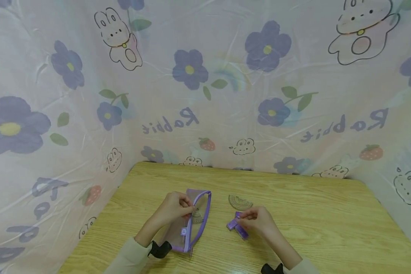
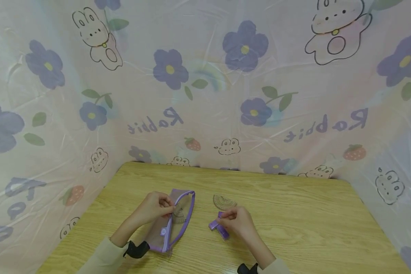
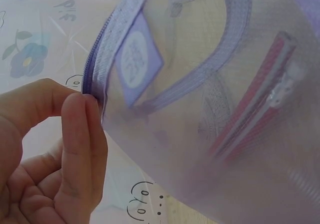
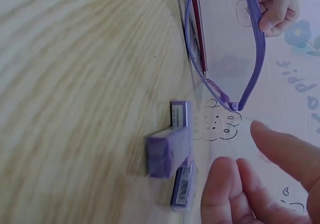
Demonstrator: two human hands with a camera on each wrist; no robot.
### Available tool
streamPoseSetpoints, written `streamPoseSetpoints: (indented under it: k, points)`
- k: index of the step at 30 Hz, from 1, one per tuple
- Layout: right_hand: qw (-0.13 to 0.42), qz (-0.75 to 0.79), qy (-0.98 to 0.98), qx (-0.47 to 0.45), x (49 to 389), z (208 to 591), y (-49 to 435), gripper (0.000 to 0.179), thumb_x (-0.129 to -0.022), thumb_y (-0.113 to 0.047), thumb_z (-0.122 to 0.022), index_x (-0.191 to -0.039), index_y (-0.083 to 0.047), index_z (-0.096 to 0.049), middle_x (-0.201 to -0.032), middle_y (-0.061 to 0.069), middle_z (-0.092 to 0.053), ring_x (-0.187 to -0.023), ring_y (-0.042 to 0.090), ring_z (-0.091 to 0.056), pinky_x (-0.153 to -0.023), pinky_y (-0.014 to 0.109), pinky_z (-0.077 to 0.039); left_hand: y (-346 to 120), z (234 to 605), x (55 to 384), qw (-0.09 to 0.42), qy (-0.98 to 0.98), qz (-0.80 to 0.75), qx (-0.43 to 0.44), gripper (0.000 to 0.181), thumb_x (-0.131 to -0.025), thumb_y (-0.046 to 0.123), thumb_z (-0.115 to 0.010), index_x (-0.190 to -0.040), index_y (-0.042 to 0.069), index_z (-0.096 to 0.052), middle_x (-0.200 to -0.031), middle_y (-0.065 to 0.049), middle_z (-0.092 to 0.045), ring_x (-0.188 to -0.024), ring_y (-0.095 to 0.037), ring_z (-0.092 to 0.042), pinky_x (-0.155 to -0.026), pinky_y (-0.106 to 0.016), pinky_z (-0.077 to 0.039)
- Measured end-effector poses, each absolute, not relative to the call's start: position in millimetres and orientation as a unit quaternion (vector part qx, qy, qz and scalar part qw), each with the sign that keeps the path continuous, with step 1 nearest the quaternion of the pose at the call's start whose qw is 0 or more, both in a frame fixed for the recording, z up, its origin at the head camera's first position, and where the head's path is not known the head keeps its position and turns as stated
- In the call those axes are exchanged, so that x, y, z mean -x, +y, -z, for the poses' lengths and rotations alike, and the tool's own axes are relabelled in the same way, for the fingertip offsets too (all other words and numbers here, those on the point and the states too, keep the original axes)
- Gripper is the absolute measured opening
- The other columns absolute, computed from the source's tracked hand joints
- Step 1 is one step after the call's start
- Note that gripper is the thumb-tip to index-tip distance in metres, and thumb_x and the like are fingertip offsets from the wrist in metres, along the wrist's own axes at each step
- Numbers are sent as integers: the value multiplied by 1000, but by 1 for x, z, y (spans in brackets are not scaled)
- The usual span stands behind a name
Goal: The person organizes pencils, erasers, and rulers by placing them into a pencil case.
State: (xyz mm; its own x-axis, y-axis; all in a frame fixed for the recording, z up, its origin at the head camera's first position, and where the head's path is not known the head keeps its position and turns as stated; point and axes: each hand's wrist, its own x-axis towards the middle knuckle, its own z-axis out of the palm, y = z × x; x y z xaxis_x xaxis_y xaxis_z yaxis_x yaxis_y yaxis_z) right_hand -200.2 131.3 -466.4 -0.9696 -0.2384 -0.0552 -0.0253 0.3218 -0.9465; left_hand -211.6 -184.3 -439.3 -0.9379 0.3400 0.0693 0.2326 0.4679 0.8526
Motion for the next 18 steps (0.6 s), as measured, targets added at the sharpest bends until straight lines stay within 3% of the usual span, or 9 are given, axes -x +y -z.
streamPoseSetpoints:
  k: [12, 18]
  points:
    - [101, 580, 807, 45, 190, 479, 141, 29, -78, -6, -84, -97, 11, -70, -82, 7, -66, -73, 18, -62, -61, 25, -54, -183, 439, 211, 55, 855, -487, -171, 10, -90, 6, -72, -83, -1, -70, -69, -2, -66, -60, -24, -68, -60, -49, -59]
    - [97, 586, 803, 54, 183, 485, 146, 32, -76, -5, -85, -99, 12, -69, -83, 6, -67, -76, 18, -61, -64, 23, -53, -182, 439, 211, 59, 853, -491, -166, 10, -90, 6, -72, -84, -2, -70, -70, -3, -67, -62, -30, -69, -60, -46, -60]
